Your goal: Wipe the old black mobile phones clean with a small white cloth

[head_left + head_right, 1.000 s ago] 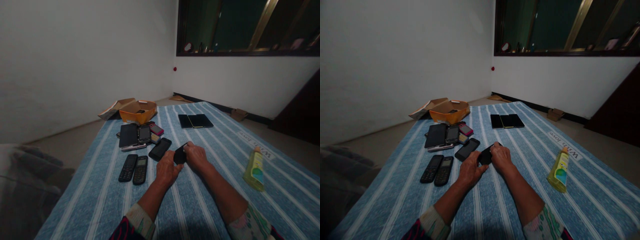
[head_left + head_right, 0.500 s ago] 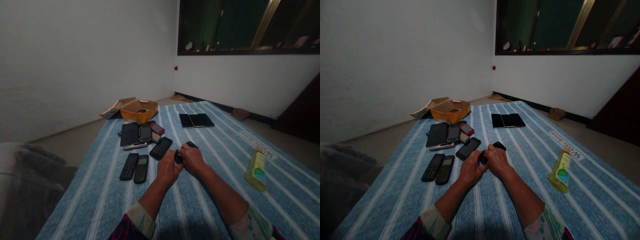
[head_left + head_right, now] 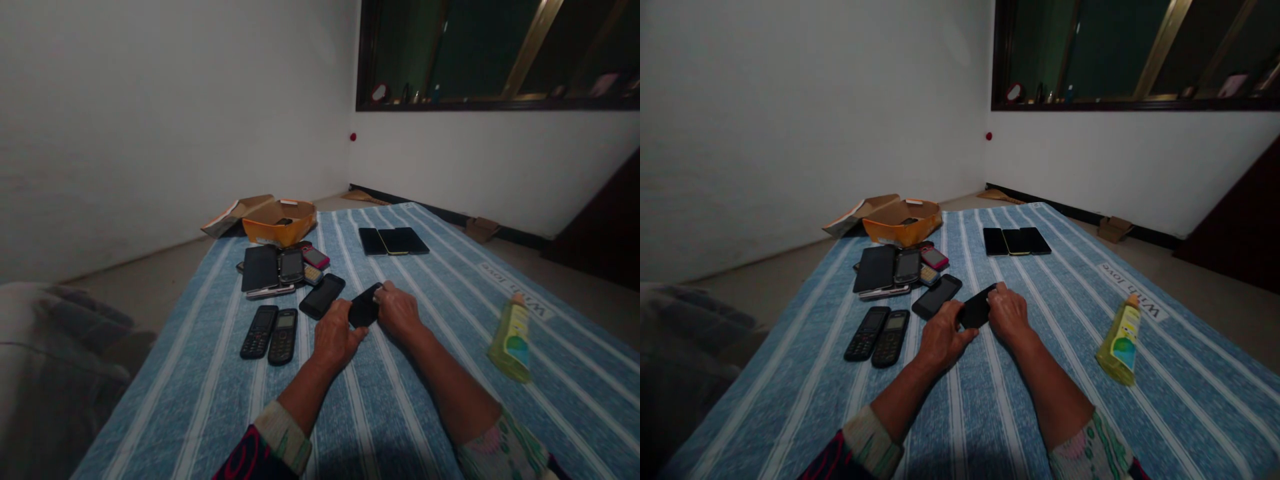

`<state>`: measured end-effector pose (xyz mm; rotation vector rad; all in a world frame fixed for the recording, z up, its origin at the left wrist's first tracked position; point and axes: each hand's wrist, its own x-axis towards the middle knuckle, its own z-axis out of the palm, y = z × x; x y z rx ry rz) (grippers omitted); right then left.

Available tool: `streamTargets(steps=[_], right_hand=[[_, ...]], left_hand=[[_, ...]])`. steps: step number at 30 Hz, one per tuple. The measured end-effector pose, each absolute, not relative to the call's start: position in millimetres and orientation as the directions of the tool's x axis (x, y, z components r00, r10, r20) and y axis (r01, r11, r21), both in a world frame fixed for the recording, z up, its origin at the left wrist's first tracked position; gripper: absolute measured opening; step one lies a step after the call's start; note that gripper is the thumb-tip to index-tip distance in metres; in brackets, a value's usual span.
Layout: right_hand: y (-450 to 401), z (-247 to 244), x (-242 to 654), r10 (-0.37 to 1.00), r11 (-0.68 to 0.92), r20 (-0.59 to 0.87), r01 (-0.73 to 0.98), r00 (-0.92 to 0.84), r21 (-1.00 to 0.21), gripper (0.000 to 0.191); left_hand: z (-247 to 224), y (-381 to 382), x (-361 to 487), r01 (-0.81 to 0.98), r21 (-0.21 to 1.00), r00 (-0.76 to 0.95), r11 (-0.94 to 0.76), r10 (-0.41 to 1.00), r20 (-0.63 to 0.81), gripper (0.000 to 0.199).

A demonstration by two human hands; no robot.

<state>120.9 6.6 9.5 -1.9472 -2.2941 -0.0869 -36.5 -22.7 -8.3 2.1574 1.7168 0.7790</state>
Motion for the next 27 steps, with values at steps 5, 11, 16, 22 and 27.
streamTargets(steps=[5, 11, 16, 22, 27], right_hand=[[-4.1, 11.5, 103.9, 0.946, 0.306, 0.132, 0.95, -0.295, -0.068, 0.022], [0.6, 12.7, 112.8, 0.951, 0.297, 0.114, 0.951, -0.288, -0.079, 0.023], [8.0, 9.4, 132.7, 0.982, 0.149, 0.125, 0.987, -0.142, -0.054, 0.026], [-1.4, 4.8, 134.0, 0.984, 0.138, 0.122, 0.989, -0.131, -0.049, 0.027], [-15.7, 1.4, 117.8, 0.957, 0.274, 0.124, 0.958, -0.263, -0.083, 0.021]], left_hand=[[-9.0, -22.5, -36.6, 0.801, 0.535, 0.152, -0.267, 0.956, 0.249, 0.031], [-6.8, -22.0, -35.3, 0.807, 0.538, 0.148, -0.242, 0.966, 0.212, 0.036], [-7.6, -21.8, -36.0, 0.801, 0.547, 0.149, -0.243, 0.966, 0.211, 0.039], [-7.9, -21.8, -35.7, 0.802, 0.549, 0.143, -0.233, 0.969, 0.202, 0.039], [-7.4, -22.0, -35.9, 0.793, 0.557, 0.156, -0.247, 0.966, 0.206, 0.036]])
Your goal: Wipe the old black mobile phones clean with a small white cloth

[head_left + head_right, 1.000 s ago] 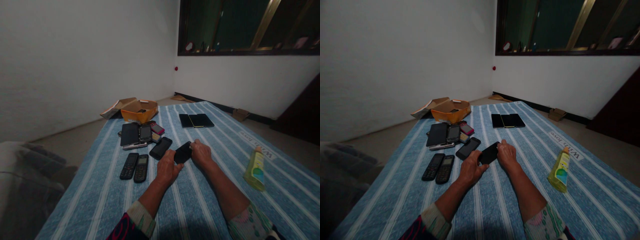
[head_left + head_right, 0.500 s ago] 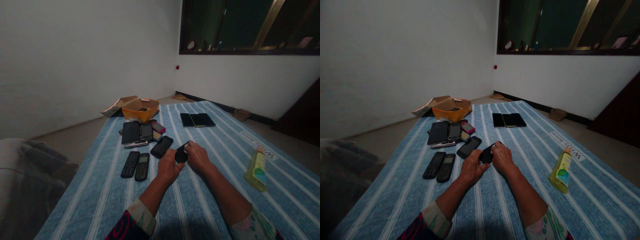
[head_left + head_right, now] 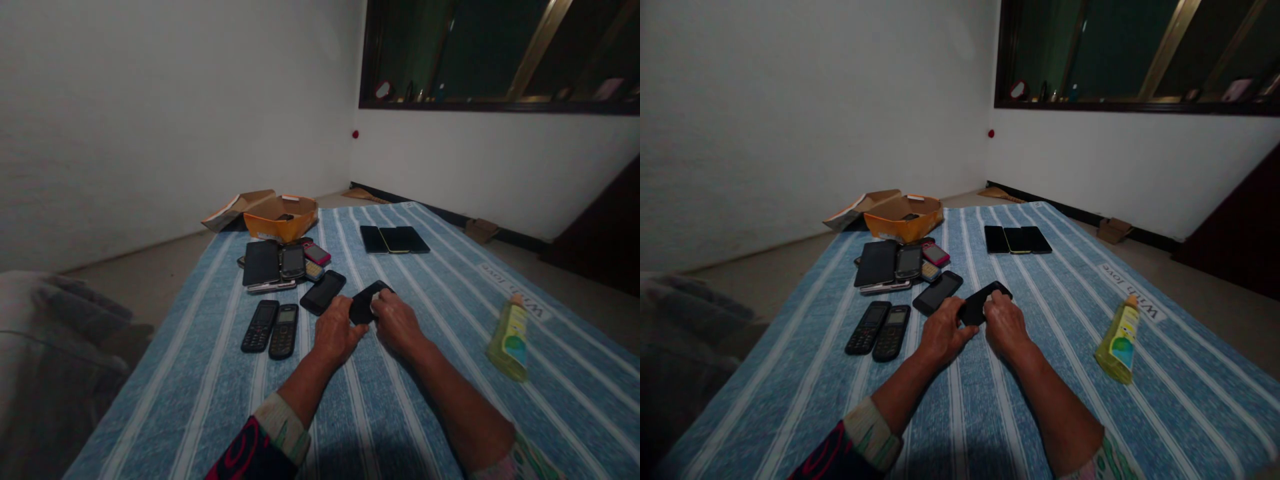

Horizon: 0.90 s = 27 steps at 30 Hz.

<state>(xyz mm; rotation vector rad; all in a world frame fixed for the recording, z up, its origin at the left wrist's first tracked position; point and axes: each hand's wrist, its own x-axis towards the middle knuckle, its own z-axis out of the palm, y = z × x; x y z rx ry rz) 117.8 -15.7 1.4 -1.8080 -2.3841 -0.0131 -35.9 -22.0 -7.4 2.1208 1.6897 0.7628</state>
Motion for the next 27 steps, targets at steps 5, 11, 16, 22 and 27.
streamTargets(steps=[5, 11, 16, 22, 27], right_hand=[[-23.2, 3.5, 110.9, 0.909, 0.411, 0.134, 0.9, -0.394, -0.144, 0.016], [-22.5, 10.6, 116.8, 0.863, 0.504, 0.091, 0.84, -0.497, -0.203, 0.017], [-23.7, 9.4, 111.4, 0.821, 0.569, 0.123, 0.78, -0.557, -0.262, 0.022], [-21.6, 4.2, 110.6, 0.789, 0.606, 0.191, 0.69, -0.584, -0.397, 0.023], [-18.9, 1.2, 114.7, 0.781, 0.614, 0.229, 0.652, -0.58, -0.444, 0.024]], left_hand=[[-7.3, -20.9, -41.1, 0.745, 0.601, 0.201, -0.291, 0.956, 0.214, 0.041], [-10.6, -16.0, -48.1, 0.661, 0.685, 0.239, -0.305, 0.952, 0.193, 0.048], [-15.6, -13.1, -49.3, 0.657, 0.678, 0.251, -0.33, 0.944, 0.216, 0.051], [-12.9, -13.7, -48.9, 0.66, 0.675, 0.248, -0.328, 0.944, 0.216, 0.045], [-11.4, -16.3, -47.7, 0.683, 0.651, 0.24, -0.331, 0.944, 0.228, 0.04]])
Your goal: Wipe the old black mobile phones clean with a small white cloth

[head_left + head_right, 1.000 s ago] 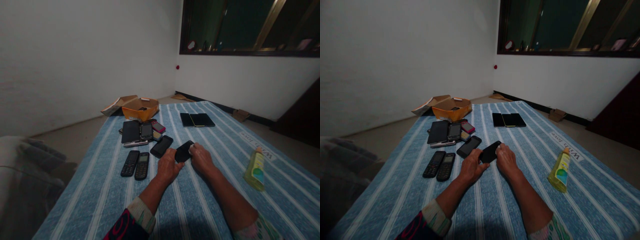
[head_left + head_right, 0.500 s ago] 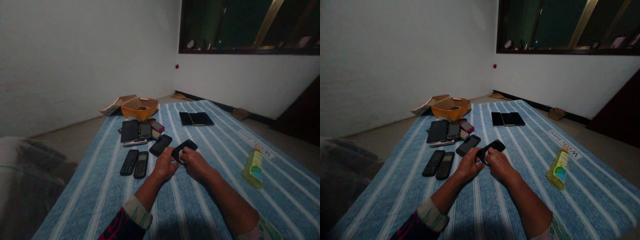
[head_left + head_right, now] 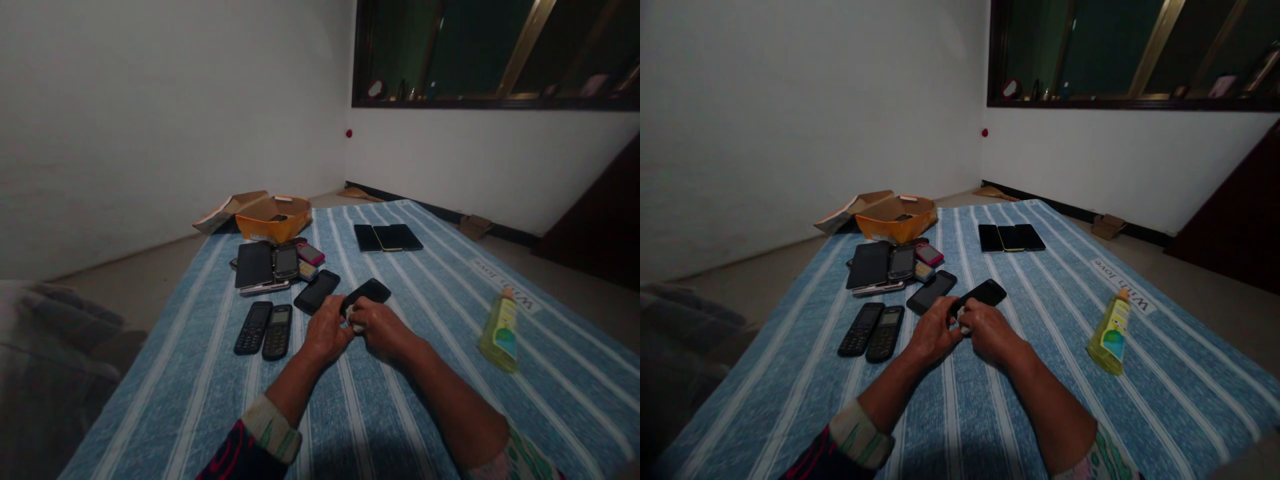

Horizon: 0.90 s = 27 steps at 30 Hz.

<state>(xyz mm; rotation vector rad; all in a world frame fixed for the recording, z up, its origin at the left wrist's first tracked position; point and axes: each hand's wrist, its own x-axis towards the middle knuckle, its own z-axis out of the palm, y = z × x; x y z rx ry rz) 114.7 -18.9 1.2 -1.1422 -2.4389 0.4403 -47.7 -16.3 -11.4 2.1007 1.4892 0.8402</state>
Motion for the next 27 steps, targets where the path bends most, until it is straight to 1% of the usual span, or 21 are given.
streamTargets(steps=[5, 7, 10, 13, 17, 20, 22, 25, 27], right_hand=[[-13.8, -0.7, 121.3, 0.821, 0.566, 0.237, 0.689, -0.519, -0.453, 0.021], [-8.9, -2.2, 127.4, 0.849, 0.528, 0.257, 0.719, -0.462, -0.452, 0.024], [-0.3, -5.1, 139.5, 0.878, 0.472, 0.329, 0.747, -0.349, -0.468, 0.032], [6.4, -7.0, 152.0, 0.891, 0.41, 0.398, 0.766, -0.219, -0.496, 0.036], [9.4, -6.6, 160.1, 0.871, 0.367, 0.481, 0.787, -0.103, -0.496, 0.033], [4.8, -4.7, 152.5, 0.836, 0.42, 0.531, 0.781, -0.134, -0.463, 0.035], [-1.9, -3.0, 140.9, 0.808, 0.487, 0.552, 0.764, -0.209, -0.423, 0.035], [-13.5, -1.3, 120.8, 0.756, 0.584, 0.564, 0.732, -0.332, -0.352, 0.027], [-18.6, -1.7, 111.1, 0.725, 0.624, 0.578, 0.713, -0.375, -0.32, 0.026]], left_hand=[[-12.0, -19.4, -42.9, 0.761, 0.56, 0.228, -0.328, 0.943, 0.243, 0.037], [-11.4, -20.1, -40.3, 0.792, 0.524, 0.217, -0.312, 0.947, 0.235, 0.037], [-9.1, -20.5, -37.6, 0.821, 0.49, 0.207, -0.292, 0.953, 0.221, 0.036], [-6.7, -20.0, -37.5, 0.814, 0.499, 0.219, -0.297, 0.953, 0.21, 0.033], [-4.9, -19.1, -39.9, 0.767, 0.56, 0.229, -0.315, 0.948, 0.22, 0.029], [-3.2, -18.5, -40.8, 0.752, 0.584, 0.216, -0.307, 0.951, 0.221, 0.03], [-1.8, -18.2, -40.8, 0.754, 0.581, 0.218, -0.306, 0.951, 0.217, 0.031], [-0.3, -17.7, -41.2, 0.768, 0.559, 0.226, -0.314, 0.949, 0.222, 0.031], [0.1, -17.3, -42.1, 0.773, 0.547, 0.237, -0.322, 0.946, 0.222, 0.031]])
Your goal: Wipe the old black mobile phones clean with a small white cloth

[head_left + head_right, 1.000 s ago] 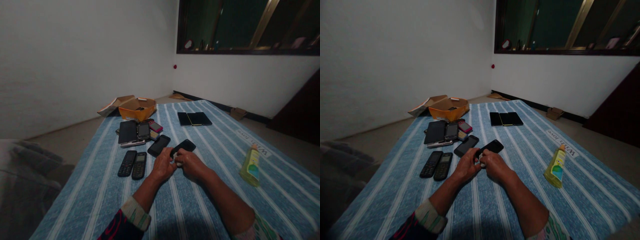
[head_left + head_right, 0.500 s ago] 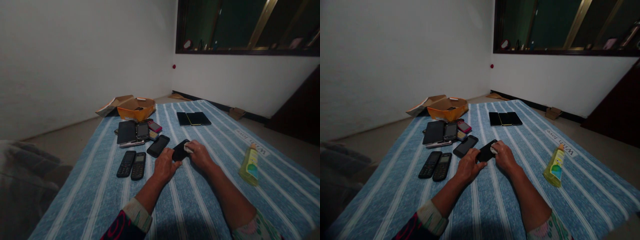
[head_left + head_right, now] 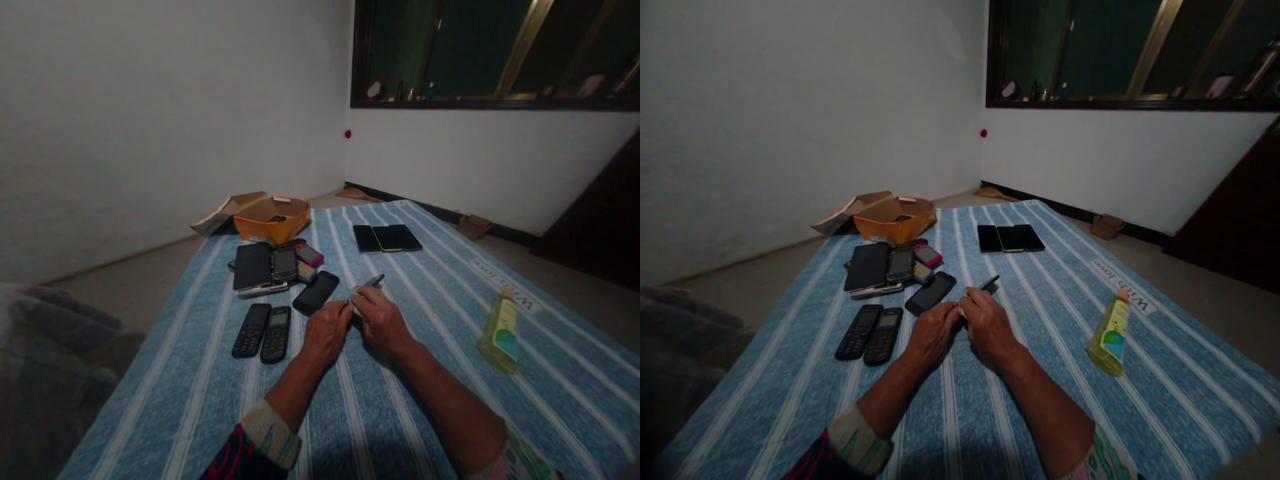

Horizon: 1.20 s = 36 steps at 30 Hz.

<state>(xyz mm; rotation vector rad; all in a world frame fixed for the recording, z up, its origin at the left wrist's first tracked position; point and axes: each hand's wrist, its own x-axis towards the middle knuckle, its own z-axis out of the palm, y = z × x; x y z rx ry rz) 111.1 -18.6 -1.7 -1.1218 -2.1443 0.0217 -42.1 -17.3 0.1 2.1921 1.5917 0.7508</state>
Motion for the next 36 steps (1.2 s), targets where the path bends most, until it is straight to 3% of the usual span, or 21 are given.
streamTargets(steps=[5, 15, 26, 29, 36], right_hand=[[-10.5, -8.8, 114.1, 0.716, 0.616, 0.595, 0.732, -0.366, -0.291, 0.029], [28.6, -19.5, 145.1, 0.739, 0.435, 0.669, 0.814, -0.079, -0.385, 0.035], [-5.3, -18.0, 105.4, 0.692, 0.622, 0.656, 0.71, -0.302, -0.33, 0.035], [4.9, -15.8, 113.1, 0.712, 0.59, 0.662, 0.71, -0.233, -0.385, 0.036], [45.2, -13.1, 135.8, 0.779, 0.441, 0.619, 0.614, 0.101, -0.655, 0.037]], left_hand=[[0.3, -15.9, -43.5, 0.783, 0.516, 0.272, -0.347, 0.937, 0.217, 0.033], [1.0, -15.6, -43.6, 0.81, 0.489, 0.252, -0.325, 0.945, 0.21, 0.034], [-7.8, -7.9, -45.9, 0.779, 0.506, 0.254, -0.371, 0.924, 0.287, 0.036], [-8.9, -7.1, -46.1, 0.762, 0.544, 0.231, -0.35, 0.933, 0.277, 0.035], [-5.7, -8.2, -44.6, 0.743, 0.589, 0.204, -0.317, 0.946, 0.252, 0.032]])
